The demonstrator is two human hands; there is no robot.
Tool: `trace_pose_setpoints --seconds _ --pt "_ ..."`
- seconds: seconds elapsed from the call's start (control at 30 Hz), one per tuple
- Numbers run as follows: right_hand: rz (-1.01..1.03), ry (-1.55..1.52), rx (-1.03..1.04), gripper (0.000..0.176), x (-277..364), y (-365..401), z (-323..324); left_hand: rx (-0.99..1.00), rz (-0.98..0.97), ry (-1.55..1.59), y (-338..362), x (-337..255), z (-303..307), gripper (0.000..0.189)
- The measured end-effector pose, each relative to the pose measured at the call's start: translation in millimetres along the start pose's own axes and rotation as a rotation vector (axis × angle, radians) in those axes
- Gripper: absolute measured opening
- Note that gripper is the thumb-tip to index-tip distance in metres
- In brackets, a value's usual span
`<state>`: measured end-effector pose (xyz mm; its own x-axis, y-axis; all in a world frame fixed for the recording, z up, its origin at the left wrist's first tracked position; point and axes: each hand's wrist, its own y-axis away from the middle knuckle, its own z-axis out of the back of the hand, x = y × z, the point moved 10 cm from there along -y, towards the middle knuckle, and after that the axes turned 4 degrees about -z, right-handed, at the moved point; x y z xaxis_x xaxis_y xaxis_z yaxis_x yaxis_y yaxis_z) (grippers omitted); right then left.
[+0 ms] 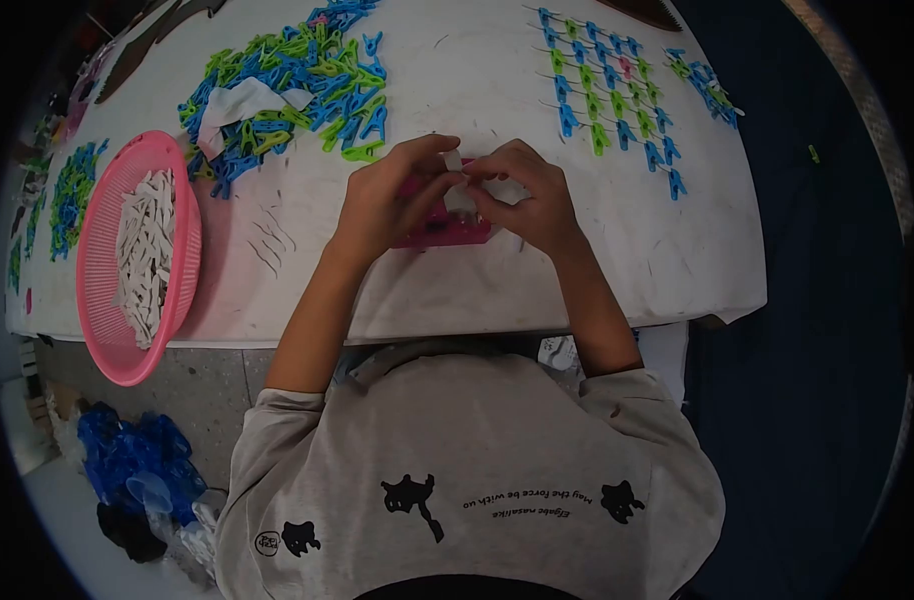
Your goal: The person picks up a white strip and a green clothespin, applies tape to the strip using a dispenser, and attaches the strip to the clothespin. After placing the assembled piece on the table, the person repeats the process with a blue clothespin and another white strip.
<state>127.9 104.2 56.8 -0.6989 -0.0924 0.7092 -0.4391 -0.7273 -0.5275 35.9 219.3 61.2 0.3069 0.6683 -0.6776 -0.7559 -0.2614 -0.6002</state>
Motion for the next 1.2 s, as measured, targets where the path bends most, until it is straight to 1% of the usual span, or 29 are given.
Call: trace_pose_setpoints --seconds 0.03,0.07,0.13,0.27,0.33,0.47,0.53,0.67,0.87,1.03,1.2 --pt "-0.002 0.004 0.015 0.029 -3.3 0.4 -1.8 -0.017 -0.04 -0.036 -0.9 -2.2 1.1 0.038" --pt "-0.004 0.008 0.031 0.03 -5.5 0.1 -3.6 -0.016 -0.039 -0.035 -2.1 -0.6 1.2 0.038" --pt "-0.001 0.014 0.028 0.028 -5.9 0.7 -5.5 -0.02 -0.12 -0.076 -3.2 -7.4 2.3 0.034" --pt "0.042 0.03 -0.002 0.023 -7.5 -0.9 -6.4 -0.027 -0.134 -0.051 -4.0 -5.6 4.1 0.032" --pt "0.013 0.024 0.004 0.021 -10.0 -1.1 -6.9 -0.049 -0.166 0.015 -4.5 -7.0 4.5 0.025" --pt "-0.055 0.004 0.009 0.02 -16.7 -0.5 -6.9 -0.037 -0.162 -0.017 -5.3 -4.4 2.2 0.024" --pt "-0.068 0.001 0.012 0.021 -18.6 -0.7 -7.6 0.016 -0.122 0.013 -4.7 1.5 -2.2 0.027" --pt "-0.107 -0.007 0.001 0.023 -24.6 1.0 -9.6 0.013 -0.123 0.021 -6.4 2.8 -1.7 0.026" --pt "-0.091 0.067 -0.002 0.024 -22.0 0.6 -9.9 0.059 -0.095 0.009 -3.8 5.6 -6.7 0.026" --pt "-0.098 0.062 -0.017 0.023 -21.6 0.5 -10.4 0.079 -0.089 0.012 -4.0 6.5 -8.1 0.025" --pt "-0.099 0.075 -0.017 0.023 -22.6 0.6 -11.1 0.035 -0.127 0.028 -4.1 6.2 -6.0 0.02"
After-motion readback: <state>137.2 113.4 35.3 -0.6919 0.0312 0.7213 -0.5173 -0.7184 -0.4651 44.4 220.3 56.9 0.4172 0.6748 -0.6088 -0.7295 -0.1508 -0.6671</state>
